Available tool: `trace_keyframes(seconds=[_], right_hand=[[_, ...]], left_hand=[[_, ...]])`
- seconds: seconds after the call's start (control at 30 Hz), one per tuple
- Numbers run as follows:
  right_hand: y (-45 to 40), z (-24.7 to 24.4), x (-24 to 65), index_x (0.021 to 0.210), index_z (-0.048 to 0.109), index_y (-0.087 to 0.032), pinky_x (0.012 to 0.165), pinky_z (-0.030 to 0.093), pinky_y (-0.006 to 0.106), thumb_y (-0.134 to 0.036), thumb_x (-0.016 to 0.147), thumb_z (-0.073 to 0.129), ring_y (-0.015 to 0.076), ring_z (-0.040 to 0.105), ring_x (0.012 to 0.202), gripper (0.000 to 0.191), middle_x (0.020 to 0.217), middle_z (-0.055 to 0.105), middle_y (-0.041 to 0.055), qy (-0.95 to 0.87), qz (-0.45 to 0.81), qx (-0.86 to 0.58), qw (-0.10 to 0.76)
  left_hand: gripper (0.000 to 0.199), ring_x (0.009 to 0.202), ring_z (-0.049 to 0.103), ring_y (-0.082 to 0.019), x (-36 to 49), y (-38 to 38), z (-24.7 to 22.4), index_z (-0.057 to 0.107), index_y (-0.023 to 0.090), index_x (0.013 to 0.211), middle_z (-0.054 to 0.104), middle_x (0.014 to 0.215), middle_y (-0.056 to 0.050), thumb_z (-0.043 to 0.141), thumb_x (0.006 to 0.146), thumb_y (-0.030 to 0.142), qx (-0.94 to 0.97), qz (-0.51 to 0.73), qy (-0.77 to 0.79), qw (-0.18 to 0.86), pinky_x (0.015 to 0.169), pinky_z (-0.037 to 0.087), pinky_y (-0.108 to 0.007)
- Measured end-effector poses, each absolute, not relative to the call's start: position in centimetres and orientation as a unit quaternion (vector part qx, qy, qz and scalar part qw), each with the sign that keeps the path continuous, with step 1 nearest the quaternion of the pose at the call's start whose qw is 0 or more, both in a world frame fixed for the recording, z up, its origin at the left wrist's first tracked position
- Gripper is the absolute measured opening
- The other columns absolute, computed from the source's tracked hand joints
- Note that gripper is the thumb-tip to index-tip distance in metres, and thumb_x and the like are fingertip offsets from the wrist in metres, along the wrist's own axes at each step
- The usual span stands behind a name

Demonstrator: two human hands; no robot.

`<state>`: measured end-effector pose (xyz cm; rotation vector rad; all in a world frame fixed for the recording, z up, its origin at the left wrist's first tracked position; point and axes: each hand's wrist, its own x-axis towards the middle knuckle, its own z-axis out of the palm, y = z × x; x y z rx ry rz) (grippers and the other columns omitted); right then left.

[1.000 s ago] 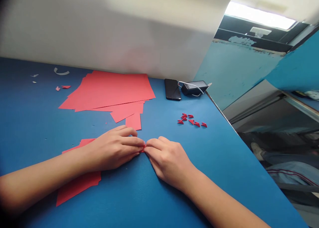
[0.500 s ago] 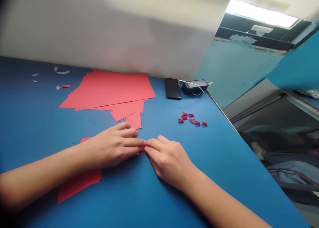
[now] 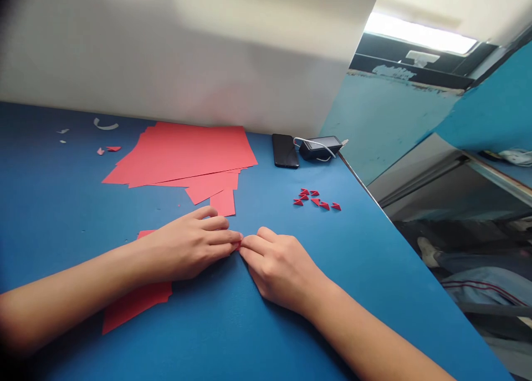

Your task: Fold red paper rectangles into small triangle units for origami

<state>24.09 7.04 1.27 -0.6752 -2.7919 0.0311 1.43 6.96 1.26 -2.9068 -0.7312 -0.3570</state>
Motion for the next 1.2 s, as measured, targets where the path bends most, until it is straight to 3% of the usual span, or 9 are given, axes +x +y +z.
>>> trace_keyframes(seconds=[0.33, 0.57, 0.8, 1.03, 1.2], right_hand=[[6.6, 3.3, 24.7, 0.075, 0.06, -0.019, 0.052, 0.034, 0.031, -0.011, 0.076, 0.048, 0.0182, 0.045, 0.059, 0.015, 0.072, 0.065, 0.0063, -0.974, 0.026, -0.212, 0.072], [6.9, 3.1, 24.9, 0.068, 0.057, -0.019, 0.049, 0.031, 0.03, -0.011, 0.079, 0.046, 0.0167, 0.044, 0.054, 0.017, 0.06, 0.06, 0.0036, -0.972, 0.025, -0.213, 0.097], [8.1, 0.9, 24.9, 0.102, 0.062, -0.019, 0.07, 0.047, 0.029, -0.011, 0.086, 0.049, 0.018, 0.058, 0.084, 0.022, 0.092, 0.067, 0.0067, -0.932, 0.132, -0.268, 0.205], [7.7, 0.8, 24.4, 0.1, 0.069, -0.022, 0.072, 0.048, 0.03, -0.023, 0.088, 0.054, 0.0181, 0.057, 0.085, 0.02, 0.096, 0.062, 0.0061, -0.908, 0.107, -0.356, 0.194], [7.2, 0.8, 23.5, 0.092, 0.071, -0.023, 0.075, 0.048, 0.031, -0.022, 0.086, 0.058, 0.017, 0.058, 0.083, 0.015, 0.091, 0.063, 0.0041, -0.886, 0.132, -0.386, 0.22]], left_hand=[[0.022, 0.09, 0.054, -0.02, 1.2, 6.9, 1.1, 0.064, 0.02, 0.094, 0.067, 0.112, -0.005, 0.042, 0.094, 0.017, -0.958, -0.112, -0.253, 0.071, 0.084, 0.034, -0.038], [0.022, 0.089, 0.055, -0.019, 1.6, 7.0, 0.9, 0.065, 0.021, 0.096, 0.07, 0.105, -0.003, 0.044, 0.094, 0.018, -0.948, -0.156, -0.276, 0.006, 0.083, 0.036, -0.036], [0.021, 0.089, 0.055, -0.019, 1.4, 7.2, 1.3, 0.066, 0.023, 0.104, 0.069, 0.108, -0.003, 0.048, 0.093, 0.024, -0.952, -0.155, -0.263, -0.003, 0.081, 0.037, -0.035], [0.026, 0.1, 0.054, -0.023, 1.5, 6.8, 1.1, 0.065, 0.022, 0.109, 0.066, 0.109, -0.006, 0.045, 0.094, 0.028, -0.95, -0.138, -0.28, -0.004, 0.082, 0.037, -0.037], [0.02, 0.093, 0.055, -0.021, 1.5, 7.0, 0.2, 0.069, 0.028, 0.099, 0.066, 0.105, -0.005, 0.051, 0.091, 0.029, -0.927, -0.2, -0.318, 0.003, 0.079, 0.036, -0.037]])
